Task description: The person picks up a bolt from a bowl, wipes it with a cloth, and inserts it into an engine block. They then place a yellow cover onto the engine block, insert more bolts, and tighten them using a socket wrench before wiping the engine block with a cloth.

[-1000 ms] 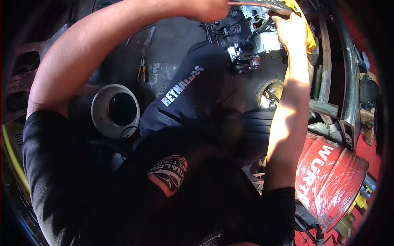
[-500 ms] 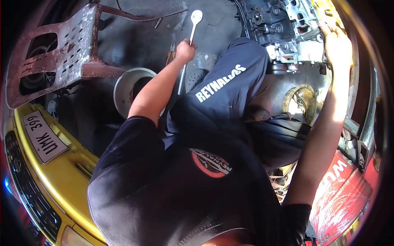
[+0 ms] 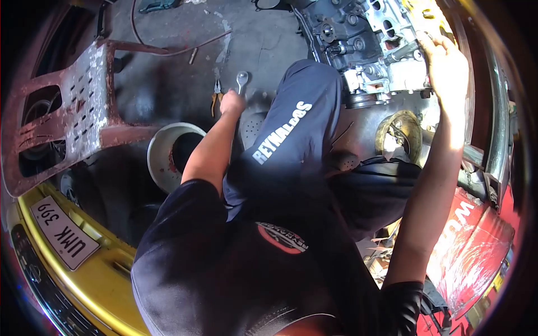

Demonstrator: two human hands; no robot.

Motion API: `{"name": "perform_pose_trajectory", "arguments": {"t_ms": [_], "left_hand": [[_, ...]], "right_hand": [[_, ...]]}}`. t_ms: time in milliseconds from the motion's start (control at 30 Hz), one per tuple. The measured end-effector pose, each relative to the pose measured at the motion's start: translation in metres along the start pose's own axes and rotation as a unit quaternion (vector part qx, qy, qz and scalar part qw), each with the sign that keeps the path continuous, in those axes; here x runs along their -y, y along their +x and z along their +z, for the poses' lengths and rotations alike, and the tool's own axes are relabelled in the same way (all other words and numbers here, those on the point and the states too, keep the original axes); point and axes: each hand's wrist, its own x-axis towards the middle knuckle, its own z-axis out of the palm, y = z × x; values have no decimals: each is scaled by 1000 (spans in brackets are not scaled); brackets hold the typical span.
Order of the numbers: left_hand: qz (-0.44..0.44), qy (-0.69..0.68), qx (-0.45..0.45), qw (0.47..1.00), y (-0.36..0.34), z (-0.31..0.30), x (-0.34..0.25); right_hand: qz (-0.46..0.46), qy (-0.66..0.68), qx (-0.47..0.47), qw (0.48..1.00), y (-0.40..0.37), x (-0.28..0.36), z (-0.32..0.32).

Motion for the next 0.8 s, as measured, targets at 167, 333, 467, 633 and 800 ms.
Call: {"name": "perform_pose_trajectory", "arguments": {"t_ms": [167,333,467,633,800], "left_hand": [[361,-340,-160,854,-94,-116,-170],[616,-300,-60,726,-205,-170,-302],[575,-396,-38,715,-205,-152,-334],[539,-377,-94,748,-205,-143,-340],[540,-361,-106,753,-209,-150,-336]], "right_hand": [[-122,-93,-25,988,-15,1,1],[-78,-73,-10,994,-16,10,4],[68,157,14,985,-12,13,-7],[74,132,-19,988,-15,35,-22],[59,-104,28,992,-11,51,-28]]}}
